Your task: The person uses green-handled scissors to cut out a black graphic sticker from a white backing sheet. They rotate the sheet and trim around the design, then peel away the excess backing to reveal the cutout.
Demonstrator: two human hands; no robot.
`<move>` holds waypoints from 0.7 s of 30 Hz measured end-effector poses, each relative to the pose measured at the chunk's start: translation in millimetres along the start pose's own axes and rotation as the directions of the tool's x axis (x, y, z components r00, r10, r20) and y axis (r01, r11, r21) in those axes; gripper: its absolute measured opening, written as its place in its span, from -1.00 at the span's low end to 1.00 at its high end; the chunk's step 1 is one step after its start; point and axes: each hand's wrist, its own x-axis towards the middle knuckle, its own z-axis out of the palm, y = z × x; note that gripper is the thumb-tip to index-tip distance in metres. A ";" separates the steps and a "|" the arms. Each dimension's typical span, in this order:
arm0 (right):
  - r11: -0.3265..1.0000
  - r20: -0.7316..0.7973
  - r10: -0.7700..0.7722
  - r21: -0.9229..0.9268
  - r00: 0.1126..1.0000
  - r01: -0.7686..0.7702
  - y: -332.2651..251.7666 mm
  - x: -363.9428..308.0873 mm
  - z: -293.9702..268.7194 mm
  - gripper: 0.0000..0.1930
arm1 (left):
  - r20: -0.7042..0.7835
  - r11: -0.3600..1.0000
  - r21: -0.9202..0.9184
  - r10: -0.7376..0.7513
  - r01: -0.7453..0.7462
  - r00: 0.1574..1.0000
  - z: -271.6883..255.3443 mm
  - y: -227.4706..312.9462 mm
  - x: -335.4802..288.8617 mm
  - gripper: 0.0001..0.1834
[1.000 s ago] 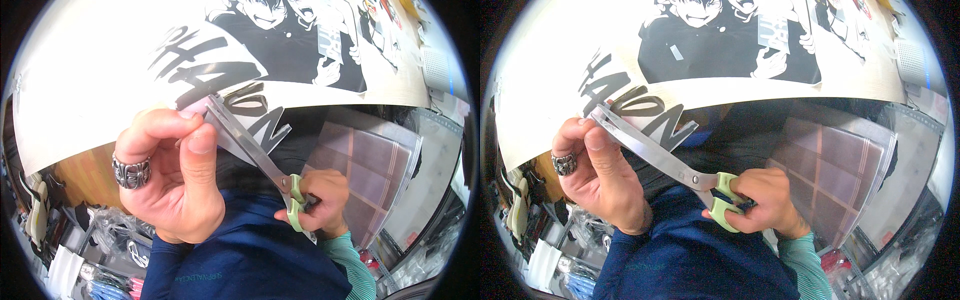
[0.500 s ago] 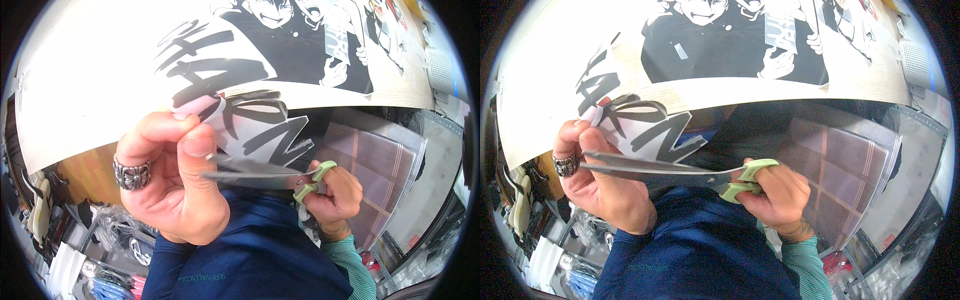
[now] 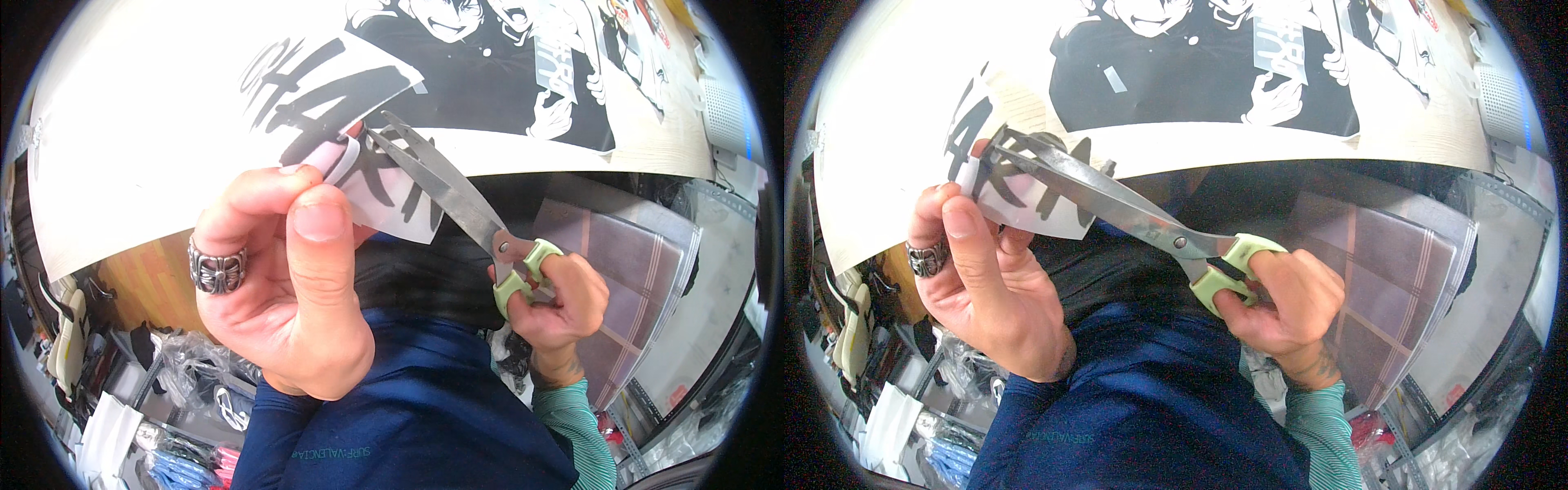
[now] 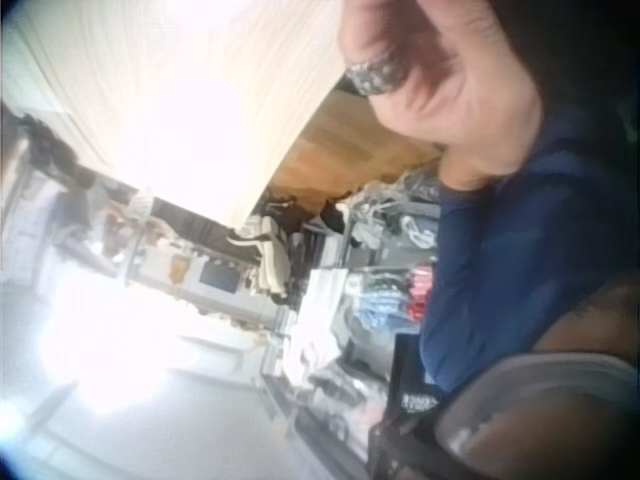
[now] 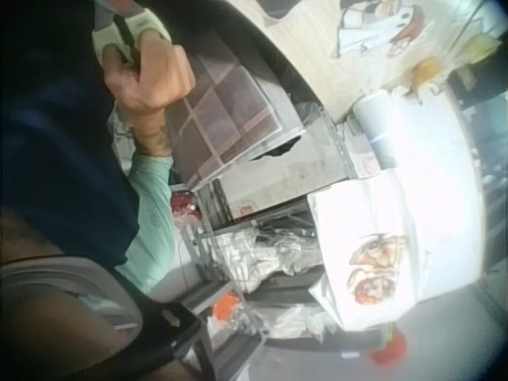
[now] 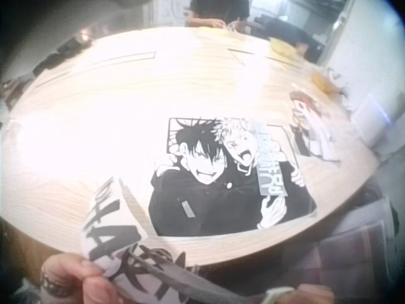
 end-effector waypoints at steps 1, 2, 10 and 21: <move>1.000 -0.002 -0.011 -0.012 1.000 0.011 0.7 -0.2 -0.5 -0.68 | -0.009 1.000 -0.007 -0.006 0.006 1.000 0.9 -0.2 0.4 -0.81; 1.000 -0.004 -0.021 -0.023 1.000 0.021 1.9 0.0 -0.9 -0.67 | -0.010 1.000 -0.004 -0.007 0.007 1.000 1.5 -0.6 1.0 -0.81; 0.998 -0.019 -0.058 -0.039 0.998 0.058 4.4 3.2 -6.3 -0.67 | 0.009 0.999 -0.010 0.035 -0.035 0.999 4.1 -1.0 -2.2 -0.82; 0.989 -0.035 -0.128 -0.078 0.991 0.125 4.9 10.2 -12.7 -0.69 | 0.083 0.988 0.053 0.139 -0.144 0.987 -7.7 1.3 -3.0 -0.82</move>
